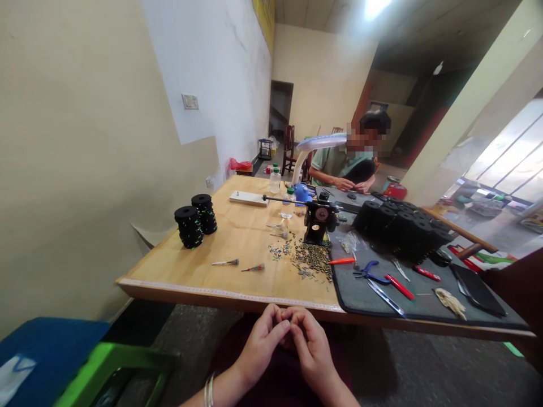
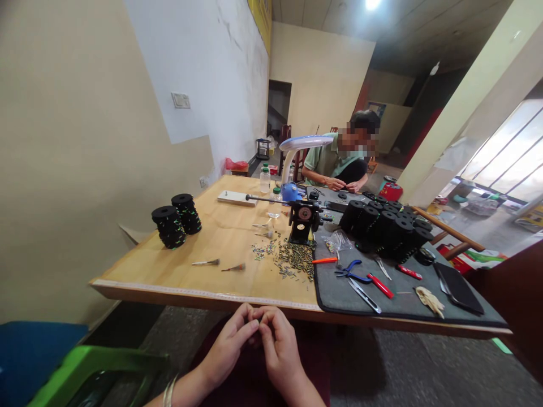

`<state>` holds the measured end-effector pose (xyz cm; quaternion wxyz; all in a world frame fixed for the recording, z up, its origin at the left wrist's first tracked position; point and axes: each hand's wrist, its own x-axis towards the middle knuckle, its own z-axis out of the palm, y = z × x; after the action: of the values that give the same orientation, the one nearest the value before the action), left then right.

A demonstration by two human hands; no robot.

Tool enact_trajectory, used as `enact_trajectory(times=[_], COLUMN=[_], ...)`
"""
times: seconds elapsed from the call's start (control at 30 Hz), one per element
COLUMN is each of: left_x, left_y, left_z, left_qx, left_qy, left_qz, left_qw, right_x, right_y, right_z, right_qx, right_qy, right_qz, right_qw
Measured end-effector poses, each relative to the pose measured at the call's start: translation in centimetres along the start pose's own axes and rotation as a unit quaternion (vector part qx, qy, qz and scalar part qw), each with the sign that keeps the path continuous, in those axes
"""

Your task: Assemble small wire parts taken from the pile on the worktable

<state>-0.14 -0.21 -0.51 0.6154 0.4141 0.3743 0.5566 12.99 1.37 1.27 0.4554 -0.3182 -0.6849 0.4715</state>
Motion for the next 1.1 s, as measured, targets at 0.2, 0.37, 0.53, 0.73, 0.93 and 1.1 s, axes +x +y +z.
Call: enact_trajectory(times=[0.2,0.37,0.53,0.73,0.93,1.1], left_x=[-0.1,-0.2,-0.2,-0.1,-0.1,0.7], left_y=[0.2,0.1,0.0,0.6,1.6,2.8], left_z=[0.1,0.0,0.0,0.0,-0.5,-2.7], left_qx=[0.086,0.135,0.13,0.097,0.07,0.075], left_qy=[0.018,0.026,0.023,-0.011,-0.009,0.084], left_qz=[0.04,0.07,0.066,0.058,0.072,0.12], left_qw=[0.995,0.988,0.989,0.994,0.995,0.986], right_x=[0.0,-0.2,-0.3,-0.4,0.2,1.0], right_y=[-0.3,-0.4,-0.1,0.7,1.2,3.2], right_z=[0.0,0.1,0.2,0.3,0.4,-0.8], right_qx=[-0.022,-0.022,-0.021,0.024,0.093,0.067], right_qy=[0.012,0.021,0.034,0.06,0.079,0.164], right_qz=[-0.012,-0.023,-0.032,0.017,0.062,0.105], right_qw=[1.0,0.999,0.999,0.998,0.991,0.979])
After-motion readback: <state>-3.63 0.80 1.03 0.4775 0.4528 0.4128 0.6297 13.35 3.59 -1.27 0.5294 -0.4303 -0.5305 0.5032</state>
